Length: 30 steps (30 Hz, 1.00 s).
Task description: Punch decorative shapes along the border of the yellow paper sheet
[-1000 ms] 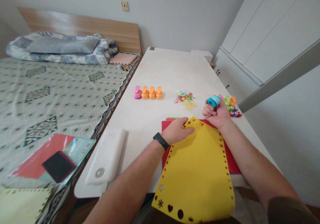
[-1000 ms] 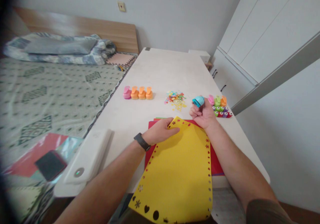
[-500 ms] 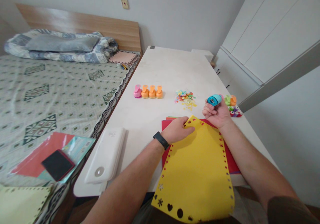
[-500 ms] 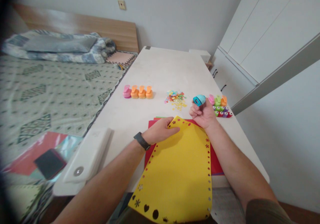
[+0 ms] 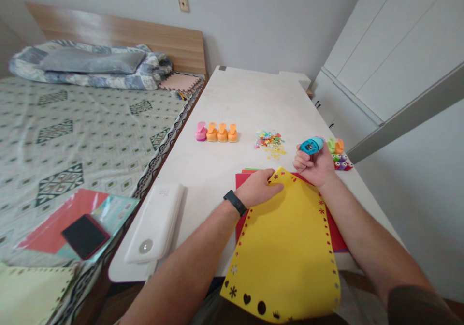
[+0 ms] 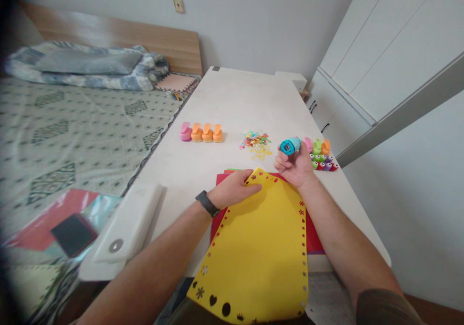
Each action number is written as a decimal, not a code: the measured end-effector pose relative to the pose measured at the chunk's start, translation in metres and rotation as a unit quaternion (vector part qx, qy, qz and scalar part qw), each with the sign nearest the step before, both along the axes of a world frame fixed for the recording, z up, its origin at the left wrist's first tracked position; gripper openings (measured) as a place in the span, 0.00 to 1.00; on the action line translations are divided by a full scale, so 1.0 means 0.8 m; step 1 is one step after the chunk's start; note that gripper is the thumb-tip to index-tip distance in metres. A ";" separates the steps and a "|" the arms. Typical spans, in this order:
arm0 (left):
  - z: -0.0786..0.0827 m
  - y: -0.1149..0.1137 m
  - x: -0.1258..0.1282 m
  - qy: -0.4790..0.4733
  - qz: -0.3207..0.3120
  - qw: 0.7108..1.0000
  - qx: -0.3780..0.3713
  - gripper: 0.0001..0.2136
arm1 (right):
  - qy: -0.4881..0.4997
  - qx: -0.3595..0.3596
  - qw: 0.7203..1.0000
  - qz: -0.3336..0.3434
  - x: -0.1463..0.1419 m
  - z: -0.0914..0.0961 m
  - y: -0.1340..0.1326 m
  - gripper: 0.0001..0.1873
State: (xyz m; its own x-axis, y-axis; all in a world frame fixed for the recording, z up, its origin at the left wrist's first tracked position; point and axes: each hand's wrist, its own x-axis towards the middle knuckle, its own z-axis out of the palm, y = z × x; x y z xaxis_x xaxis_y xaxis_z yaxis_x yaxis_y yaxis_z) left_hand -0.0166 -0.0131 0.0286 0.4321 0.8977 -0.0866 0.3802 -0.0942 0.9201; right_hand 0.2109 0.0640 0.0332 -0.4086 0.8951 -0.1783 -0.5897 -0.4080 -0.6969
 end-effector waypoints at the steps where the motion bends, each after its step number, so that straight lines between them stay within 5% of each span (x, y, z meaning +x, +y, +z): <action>1: 0.000 0.000 0.000 0.000 0.000 1.000 0.001 0.12 | -0.005 0.000 1.000 0.001 -0.001 0.002 -0.001 0.24; 20: 0.003 -0.002 0.000 0.004 0.010 1.000 -0.019 0.11 | -0.120 0.117 0.969 -0.180 0.034 0.051 0.027 0.19; 25: -0.001 -0.001 0.000 0.007 0.007 1.000 -0.004 0.12 | -0.202 0.178 0.955 -0.122 0.001 0.063 0.036 0.16; 30: -0.005 -0.001 0.000 0.001 0.005 1.000 0.012 0.12 | -0.294 0.253 0.921 -0.045 -0.078 0.080 0.042 0.20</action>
State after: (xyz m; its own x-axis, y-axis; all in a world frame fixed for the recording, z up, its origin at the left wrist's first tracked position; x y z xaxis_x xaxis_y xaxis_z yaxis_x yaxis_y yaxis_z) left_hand -0.0167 -0.0142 0.0249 0.4234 0.9035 -0.0661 0.3825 -0.1122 0.9171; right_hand 0.1482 0.0975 0.0974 -0.2955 0.9497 0.1038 -0.0650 0.0884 -0.9940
